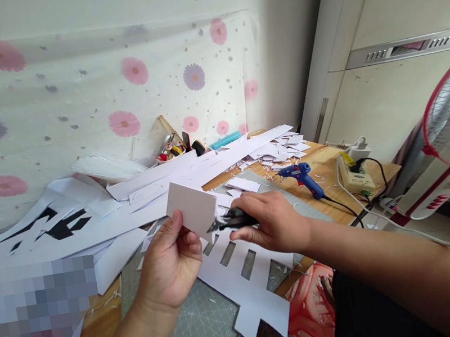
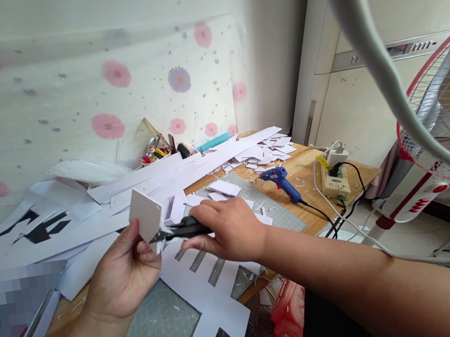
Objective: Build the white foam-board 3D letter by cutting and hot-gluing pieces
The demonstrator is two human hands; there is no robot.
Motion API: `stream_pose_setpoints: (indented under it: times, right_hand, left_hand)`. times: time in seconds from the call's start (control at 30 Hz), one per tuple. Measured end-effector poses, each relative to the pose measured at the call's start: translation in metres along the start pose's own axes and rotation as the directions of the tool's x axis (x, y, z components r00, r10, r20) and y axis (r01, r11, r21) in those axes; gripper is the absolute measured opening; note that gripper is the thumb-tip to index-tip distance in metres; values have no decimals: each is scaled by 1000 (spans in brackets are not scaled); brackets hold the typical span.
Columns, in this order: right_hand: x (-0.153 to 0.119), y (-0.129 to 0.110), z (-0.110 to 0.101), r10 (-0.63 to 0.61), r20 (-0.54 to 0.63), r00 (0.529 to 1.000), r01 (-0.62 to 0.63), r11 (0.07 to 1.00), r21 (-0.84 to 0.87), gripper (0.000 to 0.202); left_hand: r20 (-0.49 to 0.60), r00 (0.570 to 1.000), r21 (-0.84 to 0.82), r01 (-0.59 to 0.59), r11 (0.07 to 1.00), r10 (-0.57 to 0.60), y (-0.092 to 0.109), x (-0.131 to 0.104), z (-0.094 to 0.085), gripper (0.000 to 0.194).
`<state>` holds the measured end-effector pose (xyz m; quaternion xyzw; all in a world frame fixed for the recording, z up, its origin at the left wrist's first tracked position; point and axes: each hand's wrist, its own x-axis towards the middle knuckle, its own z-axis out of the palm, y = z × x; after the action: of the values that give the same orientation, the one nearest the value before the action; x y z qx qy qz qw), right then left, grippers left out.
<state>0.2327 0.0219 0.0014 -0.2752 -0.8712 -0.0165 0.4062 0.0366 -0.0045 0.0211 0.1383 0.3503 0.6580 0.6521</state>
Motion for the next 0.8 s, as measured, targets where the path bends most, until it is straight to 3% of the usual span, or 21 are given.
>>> stream_pose_setpoints:
  times: [0.07,0.3,0.57,0.8]
  right_hand:
    - [-1,-1,1,-21,16,1000,21,1000,11,45]
    - [5,1,-6,64,-132,989,-68,997,-25,45]
    - [1,-3,2,94,-79,992,-96,995,-28,45]
    - [-5,-8,8,46,19,999,-46,999,19,46]
  left_hand:
    - [7,1000,5,-9,1000,9,0,0,0,22]
    - [-5,1000,26,0,1000,0,-4,-2,2,23]
    - [-30,1000,-5,-10,1000,10,-2,-2,5,23]
    - [27,999,-19,-19,1000,19,-1,2,1,19]
